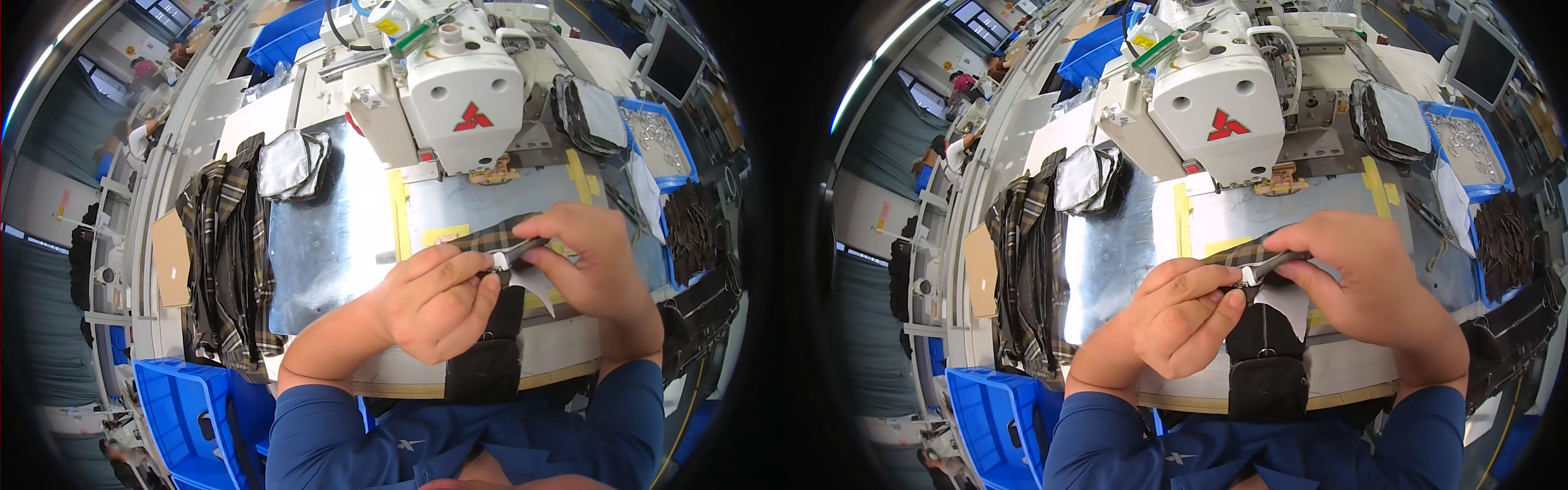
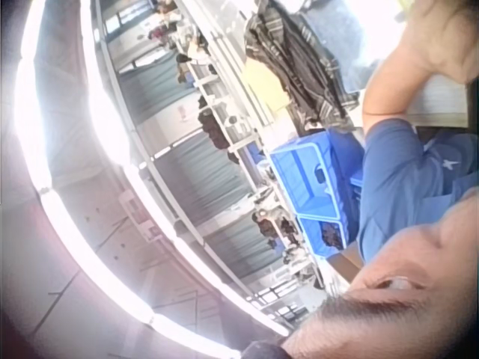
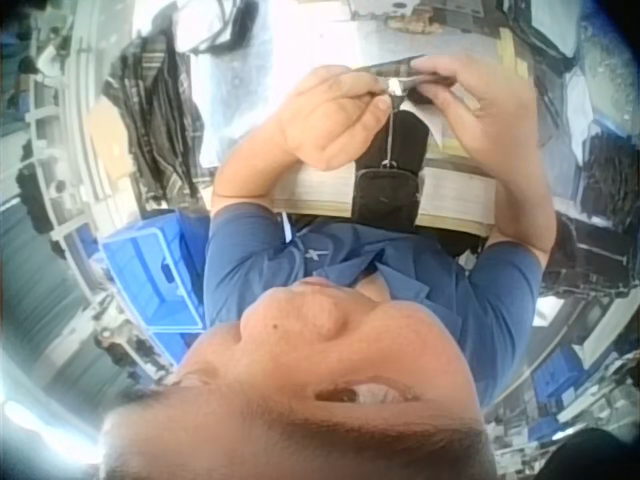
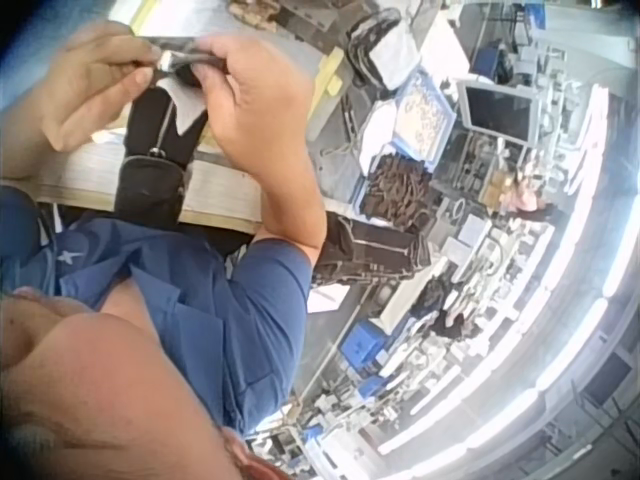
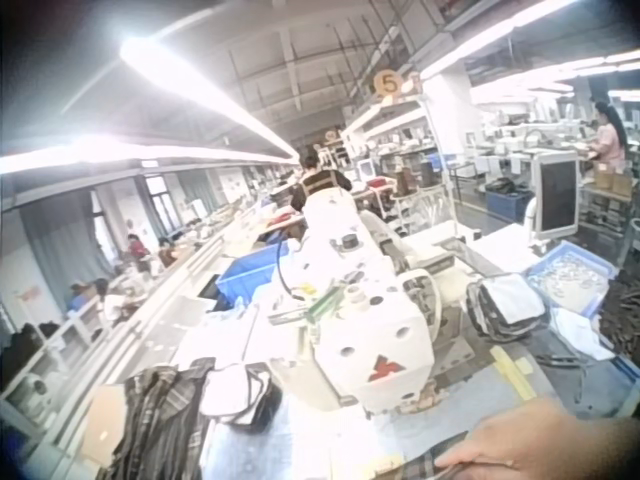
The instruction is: The person aligns a zipper onto a dark fabric pouch and sews it using an industrial sewing machine. They guide the fabric under the needle, stitch along the zipper, and trim excess threads. The person repeats this process for multiple pouches, handling them one at a time.
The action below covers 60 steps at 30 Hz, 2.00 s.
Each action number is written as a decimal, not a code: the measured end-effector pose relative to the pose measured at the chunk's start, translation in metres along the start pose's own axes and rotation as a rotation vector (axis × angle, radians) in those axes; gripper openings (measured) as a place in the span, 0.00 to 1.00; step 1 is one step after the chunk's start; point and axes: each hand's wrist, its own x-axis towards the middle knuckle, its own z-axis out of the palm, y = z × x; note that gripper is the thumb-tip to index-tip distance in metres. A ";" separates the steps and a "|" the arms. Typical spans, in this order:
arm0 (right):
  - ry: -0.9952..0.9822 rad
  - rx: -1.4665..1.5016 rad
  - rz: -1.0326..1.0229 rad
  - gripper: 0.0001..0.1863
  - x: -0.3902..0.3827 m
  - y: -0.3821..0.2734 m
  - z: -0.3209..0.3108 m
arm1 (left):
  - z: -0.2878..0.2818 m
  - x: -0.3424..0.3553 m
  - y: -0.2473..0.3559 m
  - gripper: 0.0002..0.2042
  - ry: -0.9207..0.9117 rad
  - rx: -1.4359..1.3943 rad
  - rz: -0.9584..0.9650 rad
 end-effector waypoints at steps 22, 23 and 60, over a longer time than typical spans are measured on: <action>0.129 -0.297 -0.636 0.10 0.009 0.004 0.010 | 0.004 0.002 0.003 0.07 0.033 -0.138 0.050; 0.123 -0.264 -0.632 0.11 0.010 0.004 0.010 | 0.001 0.002 0.003 0.07 0.024 -0.176 0.027; 0.077 -0.122 -0.697 0.08 0.002 -0.005 0.009 | -0.038 0.029 0.008 0.09 -0.125 -0.082 -0.305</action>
